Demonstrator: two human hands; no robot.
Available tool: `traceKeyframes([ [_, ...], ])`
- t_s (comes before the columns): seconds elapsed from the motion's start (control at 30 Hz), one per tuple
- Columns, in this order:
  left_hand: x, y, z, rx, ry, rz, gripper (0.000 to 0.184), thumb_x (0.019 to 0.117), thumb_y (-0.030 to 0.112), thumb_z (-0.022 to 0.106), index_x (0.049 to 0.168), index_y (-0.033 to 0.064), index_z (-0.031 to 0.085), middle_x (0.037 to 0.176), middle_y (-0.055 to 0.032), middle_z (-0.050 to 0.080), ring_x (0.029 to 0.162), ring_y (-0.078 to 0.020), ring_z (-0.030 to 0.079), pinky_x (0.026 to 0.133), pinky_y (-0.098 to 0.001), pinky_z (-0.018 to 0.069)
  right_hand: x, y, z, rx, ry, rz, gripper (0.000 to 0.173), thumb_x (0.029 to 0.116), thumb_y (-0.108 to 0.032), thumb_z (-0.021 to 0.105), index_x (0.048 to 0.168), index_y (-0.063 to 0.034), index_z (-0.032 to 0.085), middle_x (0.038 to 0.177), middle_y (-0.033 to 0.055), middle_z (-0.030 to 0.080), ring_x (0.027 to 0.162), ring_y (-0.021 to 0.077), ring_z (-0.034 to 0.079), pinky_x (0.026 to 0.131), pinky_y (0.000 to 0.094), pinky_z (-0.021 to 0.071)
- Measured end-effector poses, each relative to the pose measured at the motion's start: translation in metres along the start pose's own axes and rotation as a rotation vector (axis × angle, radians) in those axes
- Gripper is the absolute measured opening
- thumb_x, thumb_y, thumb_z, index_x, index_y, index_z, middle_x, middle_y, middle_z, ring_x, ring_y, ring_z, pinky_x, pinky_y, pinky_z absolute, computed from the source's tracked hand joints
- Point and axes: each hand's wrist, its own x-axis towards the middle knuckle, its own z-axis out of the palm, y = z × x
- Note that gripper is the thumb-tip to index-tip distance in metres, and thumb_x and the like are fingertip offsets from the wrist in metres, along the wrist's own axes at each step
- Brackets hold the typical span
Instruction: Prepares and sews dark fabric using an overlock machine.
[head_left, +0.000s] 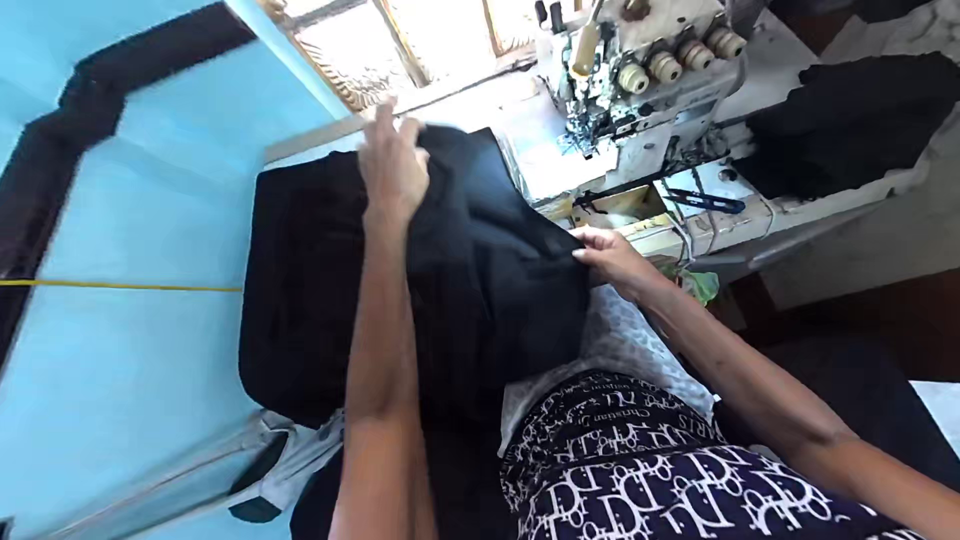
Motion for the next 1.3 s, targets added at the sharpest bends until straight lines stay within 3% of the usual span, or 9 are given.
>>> traceKeyframes([
  [0.17,-0.048,-0.014,0.031,-0.13,-0.035,-0.034,0.031,0.0976,0.004,0.062,0.128,-0.0028,0.065,0.149,-0.0248,0.05,0.136,-0.0439,0.05,0.112,-0.058,0.0399,-0.003,0.026,-0.021,0.016,0.072,0.131,0.013,0.1007,-0.007,0.061,0.089,-0.0011,0.06,0.077,0.0036,0.066,0.068,0.0102,0.066,0.068,0.0306,0.0592],
  [0.37,-0.137,0.031,-0.001,-0.289,0.094,0.115,0.016,0.098,0.003,0.06,0.106,-0.0071,0.07,0.102,-0.0219,0.07,0.085,-0.0291,0.069,0.08,-0.044,0.0571,-0.003,0.019,-0.016,0.16,0.097,0.075,0.017,0.1066,-0.012,0.049,0.092,-0.0123,0.057,0.075,-0.0057,0.065,0.064,0.0022,0.063,0.062,0.0216,0.0559],
  [0.57,-0.201,0.048,0.038,0.02,-0.394,0.383,0.014,0.0881,-0.009,0.066,0.095,-0.0003,0.074,0.11,-0.0183,0.069,0.081,-0.0361,0.071,0.065,-0.0519,0.0579,0.0,0.022,-0.015,0.163,0.114,0.085,0.017,0.1077,-0.015,0.049,0.094,-0.0104,0.057,0.075,-0.004,0.065,0.063,0.0031,0.063,0.06,0.0217,0.0553],
  [0.73,-0.19,0.05,0.014,0.186,-0.595,0.405,0.01,0.088,-0.009,0.067,0.089,-0.0002,0.074,0.09,-0.017,0.068,0.079,-0.0362,0.069,0.064,-0.0509,0.0544,-0.001,0.025,-0.015,0.17,0.133,0.077,0.014,0.1064,-0.015,0.051,0.096,-0.009,0.06,0.076,-0.0028,0.064,0.063,0.0036,0.062,0.06,0.0226,0.0542],
  [0.87,-0.176,0.07,-0.009,-0.183,-0.389,0.543,0.015,0.0942,0.011,0.061,0.093,0.0049,0.075,0.079,-0.007,0.064,0.063,-0.0201,0.064,0.054,-0.0375,0.0518,0.0,0.025,-0.012,0.21,0.177,0.093,0.017,0.1065,-0.016,0.051,0.092,-0.0098,0.058,0.072,-0.0036,0.06,0.06,0.0033,0.057,0.057,0.0217,0.0499],
  [1.03,-0.154,0.096,-0.008,-0.864,0.101,0.519,0.006,0.0991,0.011,0.067,0.096,0.0078,0.07,0.103,0.0032,0.07,0.1,-0.0033,0.067,0.088,-0.019,0.0574,-0.003,0.021,-0.001,0.302,0.151,0.139,0.02,0.1071,-0.014,0.049,0.089,-0.0088,0.055,0.072,-0.0025,0.058,0.064,0.0049,0.057,0.063,0.0234,0.0509],
  [1.13,-0.15,0.078,0.03,-0.67,-0.002,0.415,0.009,0.0967,0.005,0.065,0.1,-0.0003,0.072,0.098,-0.0059,0.07,0.095,-0.0107,0.068,0.088,-0.0263,0.0566,-0.007,0.023,0.007,0.28,0.111,0.073,0.022,0.1057,-0.01,0.051,0.084,-0.0084,0.055,0.067,-0.0036,0.056,0.06,0.0029,0.056,0.06,0.0211,0.0495],
  [1.23,-0.16,0.058,0.052,-0.14,-0.376,0.116,0.029,0.0969,0.011,0.07,0.124,0.0006,0.07,0.09,-0.0202,0.072,0.082,-0.0386,0.07,0.077,-0.0603,0.0541,-0.005,0.021,-0.004,0.14,0.164,0.051,0.019,0.1062,-0.012,0.051,0.089,-0.0058,0.056,0.072,-0.0016,0.055,0.063,0.0048,0.054,0.062,0.0241,0.0477],
  [1.3,-0.17,0.047,0.051,-0.084,-0.425,-0.019,0.032,0.099,0.015,0.068,0.128,0.0024,0.068,0.08,-0.0206,0.068,0.072,-0.041,0.067,0.07,-0.0639,0.0514,-0.003,0.019,-0.013,0.078,0.196,0.053,0.02,0.1064,-0.013,0.051,0.088,-0.0061,0.055,0.07,-0.0015,0.053,0.061,0.005,0.052,0.06,0.0242,0.0466],
])
